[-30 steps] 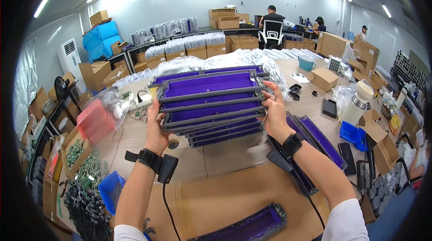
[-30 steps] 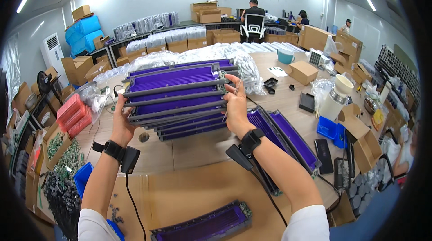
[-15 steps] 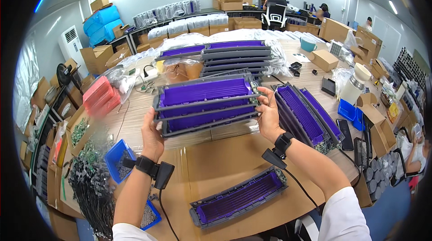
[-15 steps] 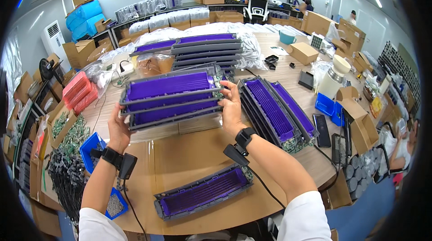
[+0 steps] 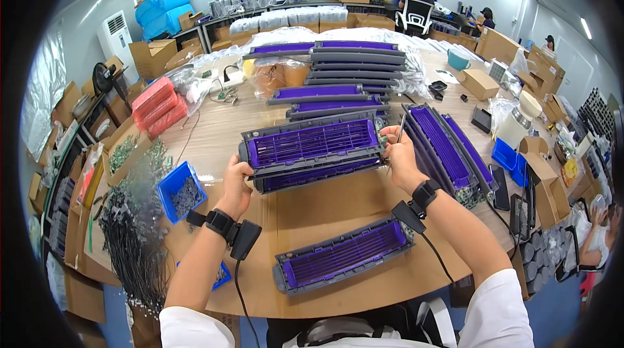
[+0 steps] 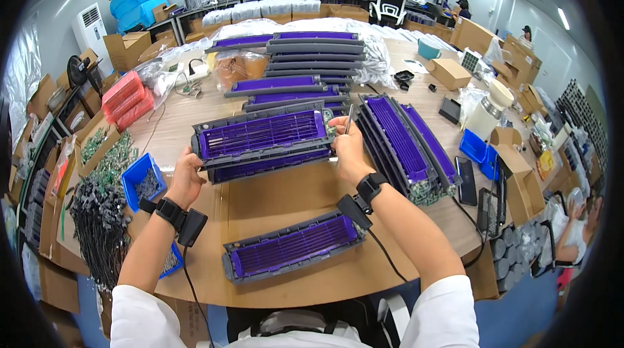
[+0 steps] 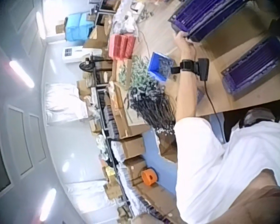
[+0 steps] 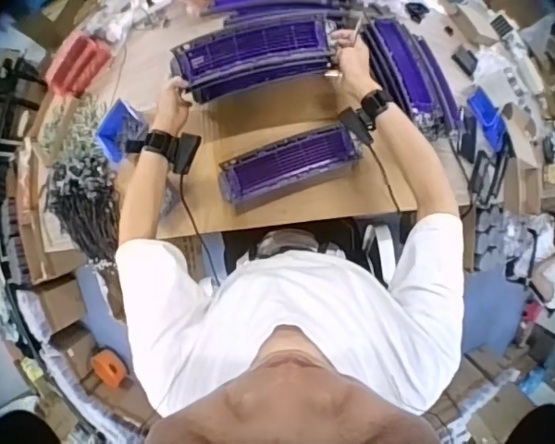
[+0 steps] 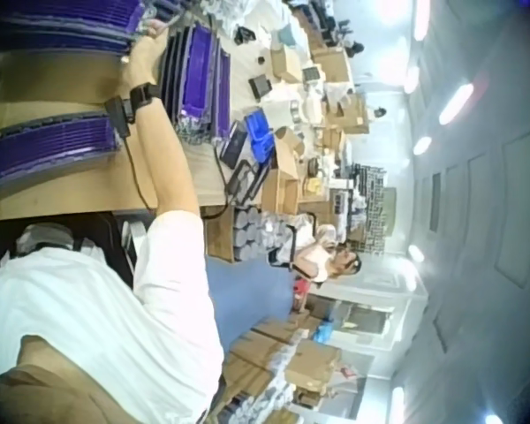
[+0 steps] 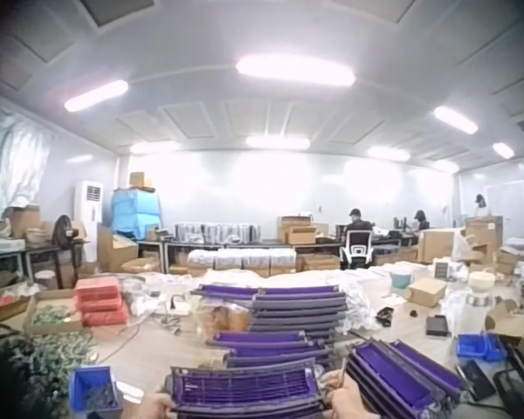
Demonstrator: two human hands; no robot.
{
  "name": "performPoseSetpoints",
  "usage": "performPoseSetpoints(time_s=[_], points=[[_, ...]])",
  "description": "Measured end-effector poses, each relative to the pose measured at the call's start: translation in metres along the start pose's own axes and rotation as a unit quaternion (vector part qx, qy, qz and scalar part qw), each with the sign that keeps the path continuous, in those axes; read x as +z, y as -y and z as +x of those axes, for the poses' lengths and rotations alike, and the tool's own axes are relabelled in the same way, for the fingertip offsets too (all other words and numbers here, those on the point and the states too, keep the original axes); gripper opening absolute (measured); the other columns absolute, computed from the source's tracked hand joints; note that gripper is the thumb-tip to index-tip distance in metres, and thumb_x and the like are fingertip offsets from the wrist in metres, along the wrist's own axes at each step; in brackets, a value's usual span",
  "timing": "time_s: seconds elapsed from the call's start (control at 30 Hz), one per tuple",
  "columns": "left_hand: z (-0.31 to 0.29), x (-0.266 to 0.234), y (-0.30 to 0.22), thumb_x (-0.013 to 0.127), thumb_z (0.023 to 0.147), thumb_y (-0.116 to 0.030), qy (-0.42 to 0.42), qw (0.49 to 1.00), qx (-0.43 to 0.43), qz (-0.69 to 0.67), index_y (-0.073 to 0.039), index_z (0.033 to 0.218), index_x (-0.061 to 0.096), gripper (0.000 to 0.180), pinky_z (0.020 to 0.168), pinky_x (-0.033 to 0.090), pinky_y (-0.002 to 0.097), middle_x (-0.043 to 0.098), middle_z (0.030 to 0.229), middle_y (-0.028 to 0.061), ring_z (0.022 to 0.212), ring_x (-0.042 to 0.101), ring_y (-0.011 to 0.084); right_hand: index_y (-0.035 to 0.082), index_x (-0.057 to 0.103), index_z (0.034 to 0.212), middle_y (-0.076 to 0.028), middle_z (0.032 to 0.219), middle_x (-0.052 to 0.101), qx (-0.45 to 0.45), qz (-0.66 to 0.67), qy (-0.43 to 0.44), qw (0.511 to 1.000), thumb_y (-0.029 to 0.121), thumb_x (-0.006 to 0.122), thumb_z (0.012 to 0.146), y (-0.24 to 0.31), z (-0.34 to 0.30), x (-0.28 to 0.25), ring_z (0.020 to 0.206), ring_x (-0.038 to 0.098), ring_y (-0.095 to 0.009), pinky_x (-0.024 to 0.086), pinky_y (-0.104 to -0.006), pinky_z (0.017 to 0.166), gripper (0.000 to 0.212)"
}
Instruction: The person unpacks purple electronic components from a cardboard box and places them on a workbench. They then use a screwdriver to fasten screws into the components, working through a stack of units one by one. The person also handles small metal fasteners from blue bins and stacks the finished units.
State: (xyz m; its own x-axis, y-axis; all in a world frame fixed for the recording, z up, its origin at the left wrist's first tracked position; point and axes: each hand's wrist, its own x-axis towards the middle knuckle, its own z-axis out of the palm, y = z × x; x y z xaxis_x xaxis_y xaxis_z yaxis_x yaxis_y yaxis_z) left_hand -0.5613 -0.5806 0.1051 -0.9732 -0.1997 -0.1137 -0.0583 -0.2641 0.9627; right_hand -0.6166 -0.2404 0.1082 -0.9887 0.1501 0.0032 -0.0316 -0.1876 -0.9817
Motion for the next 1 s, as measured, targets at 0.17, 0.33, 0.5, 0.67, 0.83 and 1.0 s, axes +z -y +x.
performPoseSetpoints(time_s=[0.17, 0.33, 0.5, 0.67, 0.83, 1.0], points=[[-0.023, -0.011, 0.018, 0.047, 0.067, 0.005, 0.049, 0.998, 0.026, 0.024, -0.014, 0.128, 0.042, 0.065, 0.085, 0.045, 0.0414, 0.051, 0.116, 0.0066, 0.103, 0.051, 0.0231, 0.009, 0.056, 0.108, -0.003, 0.102, 0.056, 0.06, -0.082, -0.002, 0.995, -0.012, 0.037, 0.068, -0.004, -0.032, -0.011, 0.073, 0.044, -0.01, 0.037, -0.0252, 0.058, 0.048], [-0.063, 0.008, 0.022, 0.049, 0.061, 0.016, 0.089, 0.991, 0.009, 0.096, -0.014, 0.145, 0.026, 0.092, 0.084, 0.047, 0.0322, 0.042, 0.126, 0.0108, 0.111, 0.049, 0.0224, 0.005, 0.054, 0.115, -0.006, 0.108, 0.056, 0.039, -0.137, 0.046, 0.989, -0.013, 0.036, 0.07, -0.004, -0.048, -0.032, 0.082, 0.05, -0.013, 0.041, -0.0272, 0.062, 0.052], [-0.084, 0.005, 0.016, 0.057, 0.064, 0.015, 0.054, 0.987, 0.011, 0.148, -0.014, 0.151, 0.023, 0.098, 0.097, 0.042, 0.032, 0.035, 0.142, 0.0163, 0.124, 0.043, 0.0278, -0.003, 0.055, 0.118, -0.017, 0.104, 0.061, -0.169, -0.371, 0.056, 0.911, -0.012, 0.038, 0.075, 0.0, -0.084, -0.033, 0.092, 0.058, -0.03, 0.044, -0.0376, 0.083, 0.047], [-0.11, 0.005, 0.011, 0.071, 0.071, 0.0, 0.028, 0.945, 0.069, 0.318, -0.011, 0.142, 0.039, 0.078, 0.115, 0.022, 0.0368, 0.034, 0.147, 0.0182, 0.14, 0.029, 0.0342, -0.005, 0.055, 0.117, -0.021, 0.102, 0.06, -0.326, -0.445, 0.211, 0.807, -0.015, 0.04, 0.077, 0.013, -0.098, -0.024, 0.101, 0.057, -0.04, 0.043, -0.0404, 0.092, 0.044], [-0.136, -0.01, 0.028, 0.076, 0.077, -0.013, 0.14, 0.842, 0.188, 0.485, -0.01, 0.133, 0.049, 0.062, 0.114, 0.026, 0.0435, 0.028, 0.149, 0.0244, 0.141, 0.026, 0.0411, 0.0, 0.058, 0.107, -0.016, 0.114, 0.054, -0.352, -0.569, 0.292, 0.684, -0.01, 0.055, 0.075, -0.001, -0.111, -0.007, 0.116, 0.05, -0.034, 0.042, -0.0545, 0.096, 0.034], [-0.188, -0.012, 0.041, 0.077, 0.076, -0.013, 0.144, 0.791, 0.225, 0.551, -0.008, 0.137, 0.044, 0.07, 0.114, 0.026, 0.0481, 0.019, 0.152, 0.0284, 0.139, 0.025, 0.0463, 0.001, 0.059, 0.101, -0.016, 0.111, 0.053, -0.395, -0.628, 0.264, 0.616, -0.008, 0.059, 0.07, 0.009, -0.149, -0.008, 0.113, 0.048, -0.035, 0.046, -0.0463, 0.089, 0.033]])
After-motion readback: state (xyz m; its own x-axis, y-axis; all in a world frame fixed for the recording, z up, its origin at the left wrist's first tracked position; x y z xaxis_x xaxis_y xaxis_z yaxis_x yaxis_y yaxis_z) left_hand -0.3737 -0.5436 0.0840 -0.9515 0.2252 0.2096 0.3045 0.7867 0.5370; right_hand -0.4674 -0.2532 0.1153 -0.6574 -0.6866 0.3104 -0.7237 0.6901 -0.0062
